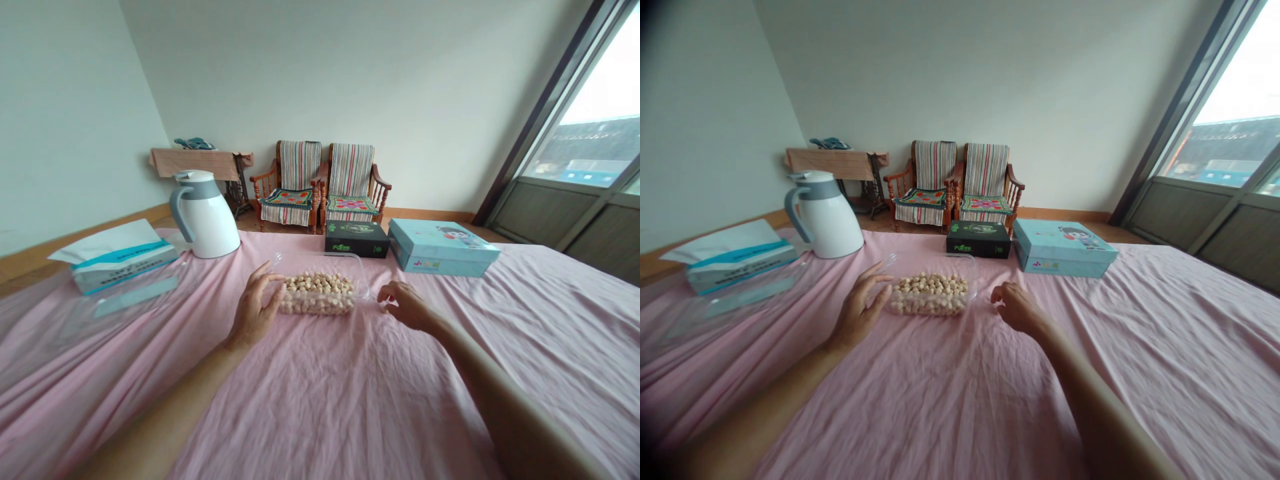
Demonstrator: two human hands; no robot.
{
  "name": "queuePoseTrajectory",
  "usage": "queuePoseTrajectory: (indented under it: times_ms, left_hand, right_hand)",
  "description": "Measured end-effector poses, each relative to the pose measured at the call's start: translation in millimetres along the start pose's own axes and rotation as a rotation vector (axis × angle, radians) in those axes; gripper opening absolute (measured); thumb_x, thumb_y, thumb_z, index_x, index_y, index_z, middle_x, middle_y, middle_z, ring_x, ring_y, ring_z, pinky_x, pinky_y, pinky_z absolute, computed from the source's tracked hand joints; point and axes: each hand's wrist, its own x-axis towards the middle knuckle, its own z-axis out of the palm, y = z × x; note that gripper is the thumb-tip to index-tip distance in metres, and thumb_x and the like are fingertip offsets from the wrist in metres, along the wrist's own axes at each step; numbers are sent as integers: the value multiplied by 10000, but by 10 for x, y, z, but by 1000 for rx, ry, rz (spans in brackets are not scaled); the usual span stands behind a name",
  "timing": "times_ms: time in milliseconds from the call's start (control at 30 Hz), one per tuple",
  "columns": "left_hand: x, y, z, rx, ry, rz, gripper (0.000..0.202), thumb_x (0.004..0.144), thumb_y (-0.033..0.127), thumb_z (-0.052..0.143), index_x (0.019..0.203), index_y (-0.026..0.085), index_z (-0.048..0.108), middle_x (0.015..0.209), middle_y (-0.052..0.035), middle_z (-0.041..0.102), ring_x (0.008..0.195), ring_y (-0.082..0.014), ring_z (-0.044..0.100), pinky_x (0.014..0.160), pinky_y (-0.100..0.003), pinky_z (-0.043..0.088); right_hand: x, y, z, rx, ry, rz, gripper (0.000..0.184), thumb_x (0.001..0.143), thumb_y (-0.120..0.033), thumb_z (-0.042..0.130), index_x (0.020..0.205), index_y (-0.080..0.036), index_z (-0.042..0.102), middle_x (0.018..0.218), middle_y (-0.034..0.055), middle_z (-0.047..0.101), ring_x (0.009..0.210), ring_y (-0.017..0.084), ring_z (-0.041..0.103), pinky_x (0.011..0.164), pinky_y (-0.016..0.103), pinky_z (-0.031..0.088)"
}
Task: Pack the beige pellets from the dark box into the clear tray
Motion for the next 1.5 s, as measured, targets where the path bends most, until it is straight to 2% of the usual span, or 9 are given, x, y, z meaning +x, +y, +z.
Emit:
queuePoseTrajectory:
  times_ms: [267,467,600,767,933,1067,1200,1367,1500]
  left_hand:
    - [6,14,-4,-2,-4,-11,296,916,422,449,1015,185,595,1291,-121,521,1317,-248,402,1093,-425,336]
    - [1,-1,-3,-1,-3,-23,292,916,413,452,1025,183,594,1338,-125,490,1314,-246,405,1093,-429,336]
    - [-4,-10,9,0,-2,-22,279,914,405,458,1023,188,594,1312,-119,508,1291,-241,429,1091,-431,341]
    - [-3,-6,5,1,-3,-33,279,913,413,457,1020,195,595,1327,-117,498,1283,-242,436,1092,-442,338]
    - [-4,-14,0,-1,-12,-27,275,912,409,459,1028,200,595,1321,-109,502,1287,-236,432,1094,-429,337]
    - [-3,-16,3,3,-11,-31,279,910,409,461,1024,195,598,1321,-112,499,1283,-240,438,1093,-422,339]
    - [-4,-14,7,2,-6,-23,279,911,411,458,1019,194,598,1304,-114,512,1273,-240,446,1087,-425,345]
    - [-4,1,5,6,-5,-23,281,913,414,448,1016,196,593,1292,-111,521,1278,-236,440,1088,-427,345]
    - [9,5,1,7,2,-26,276,908,414,455,1007,198,595,1286,-110,525,1273,-242,447,1089,-429,347]
  right_hand:
    - [-25,-172,-74,-38,-177,-63,232,693,-36,486,750,-180,658,794,53,679,780,171,600,767,280,413]
    - [-31,-103,-49,-44,-45,-21,211,661,-9,480,721,-169,605,758,54,632,706,155,571,685,269,408]
    - [35,-256,-195,337,210,39,88,711,-125,538,767,-177,581,787,45,630,642,136,577,624,268,449]
    - [61,-567,-366,889,252,-97,285,815,-319,553,1071,-200,584,1004,77,676,925,197,659,768,329,511]
    - [25,-328,-208,389,171,116,101,777,-196,496,782,-172,594,756,48,647,635,152,618,599,275,454]
    - [-46,-79,-43,-40,-41,108,130,683,-68,531,750,-158,599,797,81,645,734,176,589,659,273,415]
    - [-49,-29,-44,-137,-141,125,200,632,18,472,640,-159,565,718,71,627,713,171,564,650,270,389]
    - [22,-263,-269,380,105,66,66,713,-153,566,768,-169,599,756,43,633,654,152,586,581,267,431]
    - [63,-439,-326,792,306,12,297,793,-395,596,995,-177,599,889,63,658,737,170,651,593,276,495]
